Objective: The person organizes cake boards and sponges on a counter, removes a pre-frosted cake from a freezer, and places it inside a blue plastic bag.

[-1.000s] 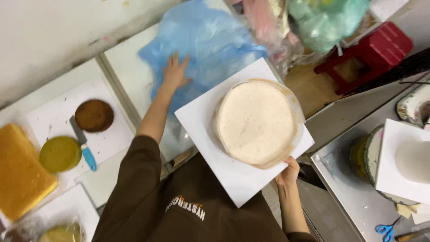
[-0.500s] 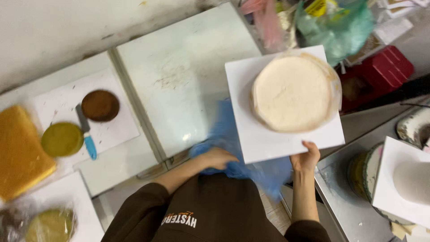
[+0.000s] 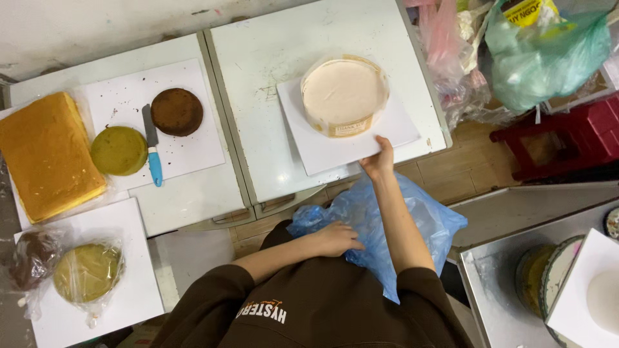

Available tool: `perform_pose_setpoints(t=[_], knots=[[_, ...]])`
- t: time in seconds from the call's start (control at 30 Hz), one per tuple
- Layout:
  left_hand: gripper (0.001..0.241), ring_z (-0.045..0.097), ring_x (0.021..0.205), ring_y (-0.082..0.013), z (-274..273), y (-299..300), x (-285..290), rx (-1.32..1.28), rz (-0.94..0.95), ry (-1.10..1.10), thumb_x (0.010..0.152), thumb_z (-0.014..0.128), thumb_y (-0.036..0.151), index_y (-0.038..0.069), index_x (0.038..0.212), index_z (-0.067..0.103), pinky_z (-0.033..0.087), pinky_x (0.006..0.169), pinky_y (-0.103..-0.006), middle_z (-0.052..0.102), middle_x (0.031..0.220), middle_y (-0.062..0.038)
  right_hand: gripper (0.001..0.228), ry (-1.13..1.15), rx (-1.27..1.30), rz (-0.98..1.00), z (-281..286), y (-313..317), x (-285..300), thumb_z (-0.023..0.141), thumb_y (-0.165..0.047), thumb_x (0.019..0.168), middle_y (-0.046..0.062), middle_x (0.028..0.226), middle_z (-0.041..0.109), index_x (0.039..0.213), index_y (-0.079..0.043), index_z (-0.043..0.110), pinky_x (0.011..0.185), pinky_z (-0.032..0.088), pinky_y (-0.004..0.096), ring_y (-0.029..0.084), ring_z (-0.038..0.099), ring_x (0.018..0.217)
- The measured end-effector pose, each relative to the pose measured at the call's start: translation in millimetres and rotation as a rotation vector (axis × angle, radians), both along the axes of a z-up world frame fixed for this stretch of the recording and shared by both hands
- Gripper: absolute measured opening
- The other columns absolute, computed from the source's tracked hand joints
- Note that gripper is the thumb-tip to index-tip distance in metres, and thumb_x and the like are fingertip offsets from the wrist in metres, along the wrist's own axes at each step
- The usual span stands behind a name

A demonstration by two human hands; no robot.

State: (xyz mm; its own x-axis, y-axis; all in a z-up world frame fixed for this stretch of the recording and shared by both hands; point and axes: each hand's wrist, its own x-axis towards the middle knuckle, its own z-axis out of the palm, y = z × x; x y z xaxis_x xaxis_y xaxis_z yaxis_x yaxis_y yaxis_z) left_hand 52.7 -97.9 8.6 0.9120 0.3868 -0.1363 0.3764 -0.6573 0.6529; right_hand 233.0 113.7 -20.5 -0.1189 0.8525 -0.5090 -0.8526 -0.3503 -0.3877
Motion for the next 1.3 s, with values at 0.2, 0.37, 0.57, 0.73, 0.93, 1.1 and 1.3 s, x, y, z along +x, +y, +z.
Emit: perform_pose_setpoints(t=[0.2,0.37,0.57,0.73,0.93,1.1,1.3], knots=[[0.041,0.067,0.104,-0.0226,49.0,20.1,-10.8,-0.016,0.218,-0.139,0.086,0.063,0.0,0.024,0.118,0.075,0.04,0.107,-0.0572,0.07,0.101,-0.003,0.055,-0.502,-0.024,0.524,48.7,-9.0,23.6,0.059,-0.037,0.095,0.014,0.126,0.067,0.136,-0.002,0.05,0.095,0.057,0.044,0.031,0.068,0.117],[0.038,0.066,0.111,-0.0199,73.9,34.1,-5.0,-0.366,0.494,-0.462,0.09,0.059,-0.003,0.022,0.115,0.074,0.049,0.105,-0.0448,0.071,0.115,0.001,0.08,-1.92,0.186,0.653,128.2,-93.7,110.8,0.075,-0.05,0.084,0.02,0.136,0.059,0.153,-0.018,0.053,0.107,0.043,0.053,0.034,0.055,0.129],[0.017,0.066,0.112,-0.0193,94.7,66.0,18.5,-1.205,0.81,-1.008,0.105,0.058,0.014,0.014,0.117,0.07,0.056,0.099,-0.0367,0.071,0.118,-0.003,0.12,-1.381,0.245,0.64,61.5,-221.8,179.7,0.074,-0.057,0.078,0.021,0.169,0.004,0.163,-0.007,0.005,0.121,0.013,0.046,0.033,0.007,0.155],[0.03,0.064,0.114,-0.0211,102.4,65.6,73.8,-1.709,0.592,-0.946,0.105,0.057,0.029,0.01,0.127,0.063,0.055,0.097,-0.0397,0.066,0.123,-0.007,0.099,-0.981,0.299,0.546,49.3,-293.7,128.9,0.066,-0.054,0.087,0.017,0.162,0.01,0.156,-0.007,0.013,0.118,0.02,0.043,0.029,0.014,0.149],[0.053,0.06,0.122,-0.0236,105.6,57.6,119.4,-1.748,0.332,-0.645,0.105,0.055,0.047,0.008,0.141,0.056,0.052,0.103,-0.0431,0.06,0.136,-0.012,0.076,-0.925,0.307,0.415,93.1,-288.2,89.0,0.065,-0.048,0.09,0.014,0.147,0.034,0.145,-0.005,0.033,0.11,0.035,0.041,0.026,0.035,0.135],[0.073,0.054,0.138,-0.0259,121.6,90.4,78.2,-1.263,0.067,-0.529,0.101,0.049,0.062,0.01,0.152,0.049,0.045,0.116,-0.0469,0.053,0.151,-0.015,0.06,-0.968,0.395,0.279,117.5,-242.8,99.5,0.063,-0.042,0.092,0.012,0.134,0.054,0.136,-0.004,0.051,0.103,0.047,0.04,0.023,0.053,0.124],[0.076,0.041,0.152,-0.0302,170.3,96.7,13.7,-0.479,0.493,-0.586,0.101,0.061,0.043,0.011,0.161,0.027,0.037,0.122,-0.0534,0.04,0.165,-0.015,0.06,-1.572,0.087,-0.721,155.3,-172.0,204.9,0.031,-0.052,0.109,0.009,0.113,0.063,0.127,-0.004,0.062,0.096,0.054,0.036,0.017,0.063,0.113]])
